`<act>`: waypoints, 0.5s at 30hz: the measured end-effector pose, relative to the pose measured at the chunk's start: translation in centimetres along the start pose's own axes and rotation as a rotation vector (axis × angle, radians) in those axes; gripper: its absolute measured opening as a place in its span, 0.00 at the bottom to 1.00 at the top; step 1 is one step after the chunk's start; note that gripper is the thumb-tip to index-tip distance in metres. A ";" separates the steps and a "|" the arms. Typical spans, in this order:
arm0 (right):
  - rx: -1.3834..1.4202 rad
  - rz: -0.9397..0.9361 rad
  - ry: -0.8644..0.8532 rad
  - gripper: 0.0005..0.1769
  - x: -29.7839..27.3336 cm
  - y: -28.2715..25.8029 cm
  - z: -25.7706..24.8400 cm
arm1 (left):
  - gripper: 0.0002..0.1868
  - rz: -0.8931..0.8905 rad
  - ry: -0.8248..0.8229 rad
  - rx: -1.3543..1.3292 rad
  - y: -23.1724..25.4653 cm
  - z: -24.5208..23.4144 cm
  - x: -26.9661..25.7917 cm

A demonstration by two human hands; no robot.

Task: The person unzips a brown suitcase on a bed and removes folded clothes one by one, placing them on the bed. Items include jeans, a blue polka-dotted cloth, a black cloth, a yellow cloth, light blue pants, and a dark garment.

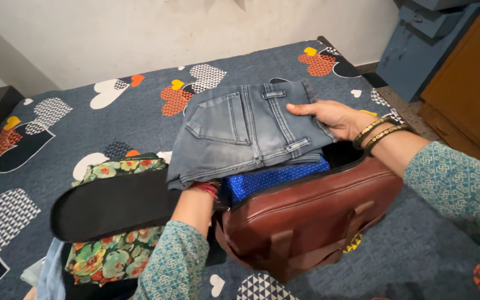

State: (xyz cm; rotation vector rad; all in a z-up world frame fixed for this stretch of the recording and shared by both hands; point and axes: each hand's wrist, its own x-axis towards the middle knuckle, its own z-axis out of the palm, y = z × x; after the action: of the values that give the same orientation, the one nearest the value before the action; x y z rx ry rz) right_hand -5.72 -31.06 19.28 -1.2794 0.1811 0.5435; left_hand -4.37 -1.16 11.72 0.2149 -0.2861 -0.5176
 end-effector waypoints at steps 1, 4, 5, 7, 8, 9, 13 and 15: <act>-0.016 -0.012 0.013 0.23 -0.3 -0.1 -0.1 | 0.34 -0.006 -0.011 0.002 0.4 0.3 0.1; -0.044 -0.048 0.042 0.24 -0.7 -0.6 -0.5 | 0.34 -0.029 -0.048 0.049 2.7 1.1 0.5; -0.040 -0.060 0.050 0.24 -0.9 -0.6 -0.6 | 0.34 -0.042 -0.059 0.068 3.6 1.4 0.5; -0.049 -0.069 0.074 0.25 -1.2 -0.6 -1.0 | 0.34 -0.088 -0.058 0.141 5.1 1.6 0.5; -0.059 -0.066 0.092 0.25 -1.4 -0.6 -1.3 | 0.34 -0.115 -0.028 0.207 5.9 1.7 0.5; -0.068 -0.062 0.110 0.25 -1.5 -0.6 -1.5 | 0.34 -0.150 -0.007 0.259 6.3 1.6 0.7; -0.104 -0.042 0.193 0.26 -1.6 0.1 -2.6 | 0.25 -0.249 0.388 0.771 6.1 0.9 1.6; -0.125 -0.018 0.306 0.27 -1.4 0.5 -3.3 | 0.25 -0.384 0.229 0.961 6.0 0.7 2.1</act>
State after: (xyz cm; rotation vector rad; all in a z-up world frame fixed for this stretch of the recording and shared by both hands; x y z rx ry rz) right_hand -6.64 -34.48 18.43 -1.4816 0.3949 0.3457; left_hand -0.17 2.75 14.40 1.2729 -0.2520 -0.6965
